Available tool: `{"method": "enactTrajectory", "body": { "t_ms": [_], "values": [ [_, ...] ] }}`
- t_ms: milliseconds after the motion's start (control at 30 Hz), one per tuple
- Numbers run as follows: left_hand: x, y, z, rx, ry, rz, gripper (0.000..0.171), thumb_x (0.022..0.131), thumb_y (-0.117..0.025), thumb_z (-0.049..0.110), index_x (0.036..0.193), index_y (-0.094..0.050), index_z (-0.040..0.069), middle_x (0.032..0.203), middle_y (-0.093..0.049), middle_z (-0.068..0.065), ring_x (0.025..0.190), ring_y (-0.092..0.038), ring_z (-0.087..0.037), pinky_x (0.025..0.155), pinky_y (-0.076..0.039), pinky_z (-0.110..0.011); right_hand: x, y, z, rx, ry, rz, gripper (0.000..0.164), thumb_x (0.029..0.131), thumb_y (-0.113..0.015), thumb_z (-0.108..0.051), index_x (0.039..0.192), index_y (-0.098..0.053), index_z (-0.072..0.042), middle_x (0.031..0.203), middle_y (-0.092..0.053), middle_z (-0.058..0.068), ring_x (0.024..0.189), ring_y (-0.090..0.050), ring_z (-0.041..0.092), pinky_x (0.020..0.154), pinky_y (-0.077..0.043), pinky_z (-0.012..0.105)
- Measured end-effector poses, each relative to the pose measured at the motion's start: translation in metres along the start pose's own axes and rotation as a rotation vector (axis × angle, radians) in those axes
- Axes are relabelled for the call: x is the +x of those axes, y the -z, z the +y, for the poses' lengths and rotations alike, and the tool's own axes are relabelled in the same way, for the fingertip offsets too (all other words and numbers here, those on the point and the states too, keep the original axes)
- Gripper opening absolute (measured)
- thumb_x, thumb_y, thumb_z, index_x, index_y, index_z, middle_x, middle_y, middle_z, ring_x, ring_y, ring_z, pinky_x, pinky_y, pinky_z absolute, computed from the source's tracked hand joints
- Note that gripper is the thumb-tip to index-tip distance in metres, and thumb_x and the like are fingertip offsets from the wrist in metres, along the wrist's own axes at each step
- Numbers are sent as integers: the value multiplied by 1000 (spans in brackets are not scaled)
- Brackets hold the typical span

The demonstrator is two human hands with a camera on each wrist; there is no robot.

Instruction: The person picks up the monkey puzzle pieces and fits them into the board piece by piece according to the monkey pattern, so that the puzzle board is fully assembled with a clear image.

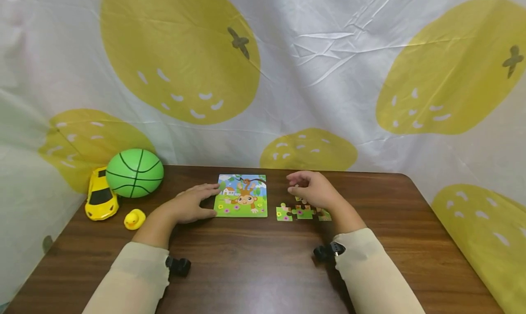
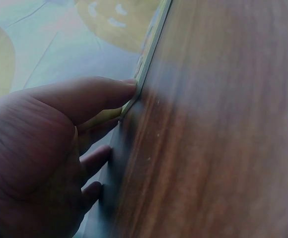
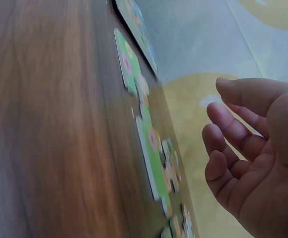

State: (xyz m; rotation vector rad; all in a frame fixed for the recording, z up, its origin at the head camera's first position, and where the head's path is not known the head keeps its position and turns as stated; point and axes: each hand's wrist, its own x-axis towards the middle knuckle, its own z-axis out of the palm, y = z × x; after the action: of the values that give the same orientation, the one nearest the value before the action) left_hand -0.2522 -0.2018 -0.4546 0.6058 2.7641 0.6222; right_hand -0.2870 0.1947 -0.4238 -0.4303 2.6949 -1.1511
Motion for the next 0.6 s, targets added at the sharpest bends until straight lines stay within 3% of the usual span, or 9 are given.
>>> {"method": "enactTrajectory", "body": {
  "t_ms": [467,600],
  "values": [
    [2,-2,-3,0,-9,-2,75,100,-71,45,164,-47,14,176,-35,-6,164,-27,-44,125,-23,-76,-9,16,35,16,-41,35,41,101,-75,-19,140,-69,-10,132,-72,14,104,-70,24,77,-58,32],
    [1,-2,-3,5,-5,-4,76,100,-71,46,164,-46,14,176,-35,-7,164,-26,-44,125,-23,-76,-8,17,43,0,-65,26,40,100,-75,-18,140,-69,-12,119,-74,13,95,-67,23,72,-55,34]
  ]
}}
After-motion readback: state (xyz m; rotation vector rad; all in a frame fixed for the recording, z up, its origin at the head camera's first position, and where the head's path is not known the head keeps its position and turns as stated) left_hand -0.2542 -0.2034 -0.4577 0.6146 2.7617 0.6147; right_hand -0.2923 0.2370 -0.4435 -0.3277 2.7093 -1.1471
